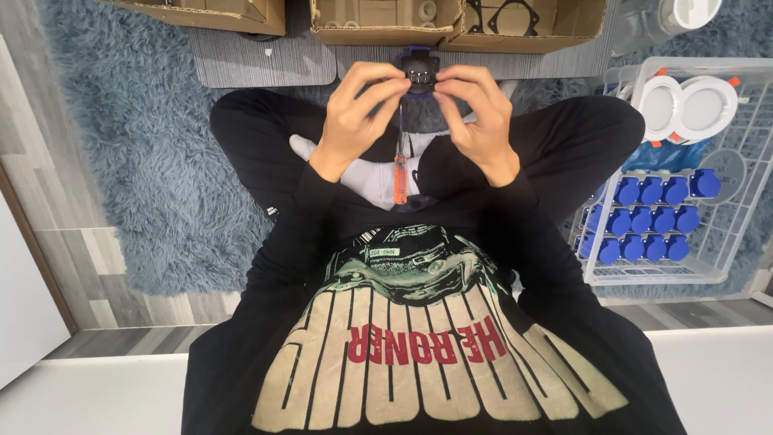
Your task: Assembling plastic electrical boxes by fitting components together and tightening screws with a screwdriver.
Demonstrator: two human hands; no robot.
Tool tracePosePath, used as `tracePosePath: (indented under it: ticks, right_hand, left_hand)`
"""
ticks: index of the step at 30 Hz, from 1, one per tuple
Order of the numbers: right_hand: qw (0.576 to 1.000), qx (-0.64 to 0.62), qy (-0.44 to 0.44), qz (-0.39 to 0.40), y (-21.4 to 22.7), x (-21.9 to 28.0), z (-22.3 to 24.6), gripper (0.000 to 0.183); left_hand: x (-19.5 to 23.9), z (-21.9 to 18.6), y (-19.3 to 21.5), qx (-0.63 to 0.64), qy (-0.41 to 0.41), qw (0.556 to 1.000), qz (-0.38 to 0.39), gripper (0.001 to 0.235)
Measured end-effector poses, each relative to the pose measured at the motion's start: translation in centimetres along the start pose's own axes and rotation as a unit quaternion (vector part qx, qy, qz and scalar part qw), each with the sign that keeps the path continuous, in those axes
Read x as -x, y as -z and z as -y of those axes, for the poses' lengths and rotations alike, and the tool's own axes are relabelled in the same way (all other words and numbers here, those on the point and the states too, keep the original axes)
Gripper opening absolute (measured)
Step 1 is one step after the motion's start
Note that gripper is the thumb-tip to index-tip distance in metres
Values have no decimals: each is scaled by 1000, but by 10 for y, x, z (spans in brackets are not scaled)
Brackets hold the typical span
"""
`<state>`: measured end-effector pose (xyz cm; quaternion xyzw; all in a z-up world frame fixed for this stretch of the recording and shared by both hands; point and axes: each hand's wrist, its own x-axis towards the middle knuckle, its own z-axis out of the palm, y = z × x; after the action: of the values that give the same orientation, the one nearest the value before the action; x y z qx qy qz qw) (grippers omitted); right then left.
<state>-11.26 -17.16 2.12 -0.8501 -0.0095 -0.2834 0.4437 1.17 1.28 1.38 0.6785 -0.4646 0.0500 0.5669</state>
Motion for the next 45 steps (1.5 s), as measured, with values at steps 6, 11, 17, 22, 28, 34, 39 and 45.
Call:
tracePosePath:
  ticks: [6, 11, 17, 22, 28, 34, 39, 45]
  right_hand:
    - [1000, 13, -6, 21, -2, 0, -6, 21]
    - [999, 23, 8, 26, -2, -3, -7, 21]
    - [999, 27, 18, 34, -3, -3, -9, 20]
    - [998, 20, 28, 46, -4, 1, -16, 18]
    - [997, -2, 18, 74, -2, -4, -10, 17]
    - [993, 23, 10, 113, 3, -4, -10, 16]
    - [990, 4, 4, 138, 6, 1, -18, 19]
    - [985, 26, 16, 167, 12, -3, -17, 18]
  left_hand:
    - [4, 6, -2, 7, 17, 1000, 7, 23]
    - [1, 6, -3, -2, 11, 1000, 17, 21]
    - [3, 8, -4, 6, 18, 999, 28, 19]
    - [3, 10, -2, 8, 14, 999, 42, 19]
    - [-1, 10, 2, 15, 22, 997, 66, 20]
    - [3, 13, 4, 27, 46, 996, 76, 14]
    - [3, 10, 9, 34, 53, 994, 92, 13]
    - [-3, 6, 20, 39, 39, 991, 125, 15]
